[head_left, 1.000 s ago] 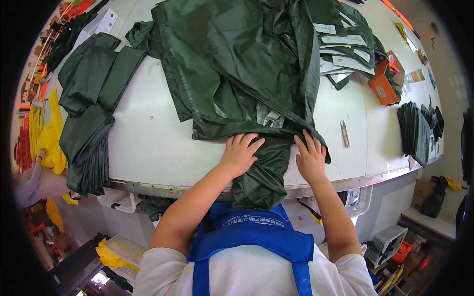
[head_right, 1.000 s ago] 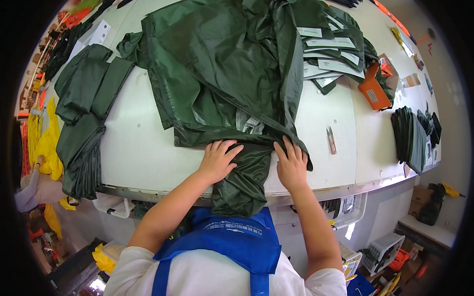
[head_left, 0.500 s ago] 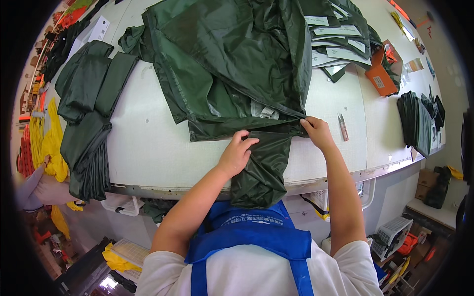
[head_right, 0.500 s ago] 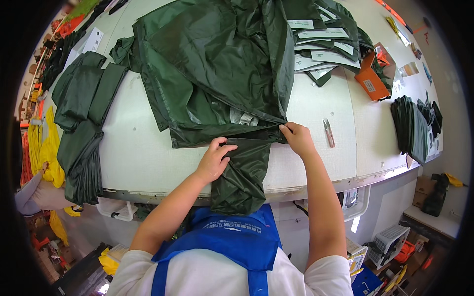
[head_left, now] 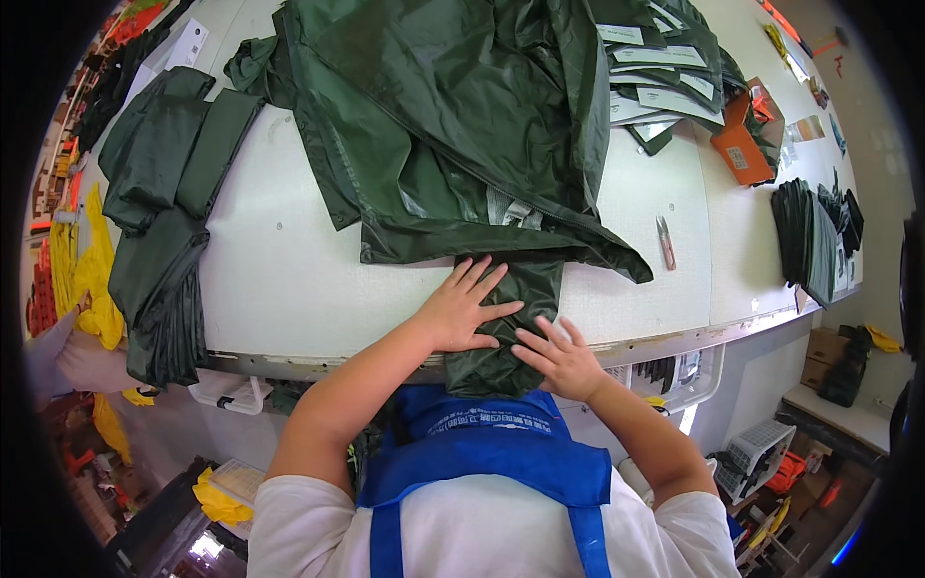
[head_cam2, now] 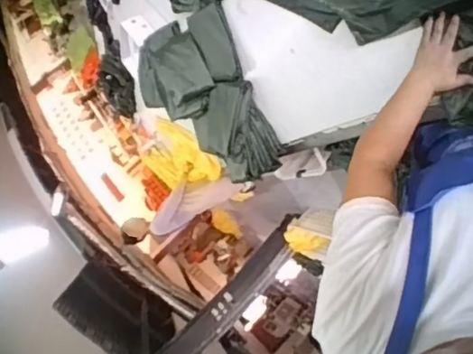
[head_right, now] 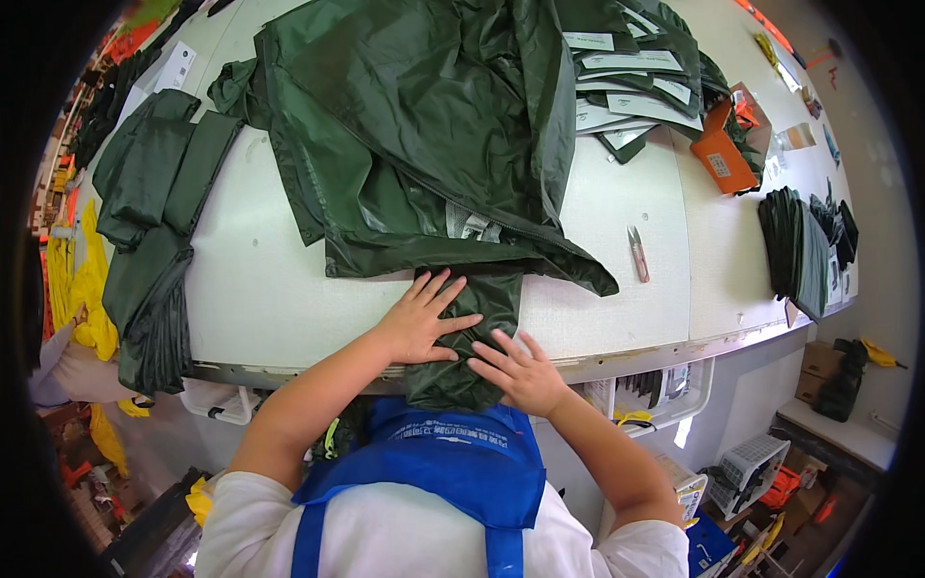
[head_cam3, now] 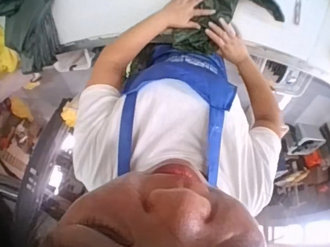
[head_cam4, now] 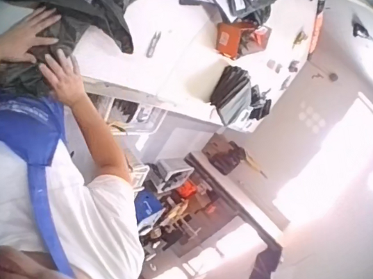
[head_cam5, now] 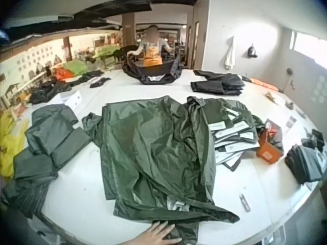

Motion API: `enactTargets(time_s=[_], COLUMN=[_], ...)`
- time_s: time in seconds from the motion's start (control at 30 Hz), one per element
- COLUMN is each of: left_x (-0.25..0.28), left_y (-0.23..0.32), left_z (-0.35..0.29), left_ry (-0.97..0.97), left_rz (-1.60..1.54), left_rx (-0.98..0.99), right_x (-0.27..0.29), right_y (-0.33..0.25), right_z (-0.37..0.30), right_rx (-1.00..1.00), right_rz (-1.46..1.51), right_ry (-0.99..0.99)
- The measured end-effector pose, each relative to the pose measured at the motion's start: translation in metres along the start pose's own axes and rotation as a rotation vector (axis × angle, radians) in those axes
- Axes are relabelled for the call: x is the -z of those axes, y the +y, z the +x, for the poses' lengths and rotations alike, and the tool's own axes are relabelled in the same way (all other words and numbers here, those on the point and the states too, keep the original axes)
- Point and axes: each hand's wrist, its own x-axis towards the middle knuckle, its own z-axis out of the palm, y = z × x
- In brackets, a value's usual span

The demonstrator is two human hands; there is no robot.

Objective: The person folds a green raincoat on a white table, aligns the edges, and places it into a clear plastic packaging bag. The person then folds another green raincoat and places it into a plastic bag.

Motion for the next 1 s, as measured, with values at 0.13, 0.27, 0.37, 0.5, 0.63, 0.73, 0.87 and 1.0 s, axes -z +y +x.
enactTargets(time_s=[0.13,0.27,0.37,0.5,0.63,0.73,0.87,1.0], left_x=[-0.019,-0.011,0.025,0.006,-0.028,-0.033,-0.011,-0.011], left_y=[-0.014,-0.042,-0.011,0.047,0.046,0.033,0.015,-0.001], left_z=[-0.002,-0.004,-0.003,-0.003,-0.004,-0.003,0.023,0.035], left_ry=[-0.031,0.061,0.476,0.477,0.427,0.373,0.172,0.103], left_rz=[0.224,-0.890,-1.063,-0.126,-0.004,-0.160,-0.339,-0.429], left_rx=[-0.060,0.296,0.486,0.166,0.073,0.144,0.299,0.376], right_x=[-0.039,-0.031,-0.030,-0.032,-0.016,-0.002,-0.027,-0.011], right_y=[0.027,0.028,0.030,0.034,0.023,0.005,0.033,0.035], right_z=[0.014,0.050,0.062,0.064,0.059,0.047,0.044,0.071], right_rx=[-0.255,-0.870,-0.849,-0.881,-0.727,-0.292,-0.315,-0.362], right_rz=[0.370,0.547,0.438,0.379,0.261,0.043,0.063,0.006], right_ry=[0.263,0.409,0.421,0.333,0.453,0.472,0.125,0.209])
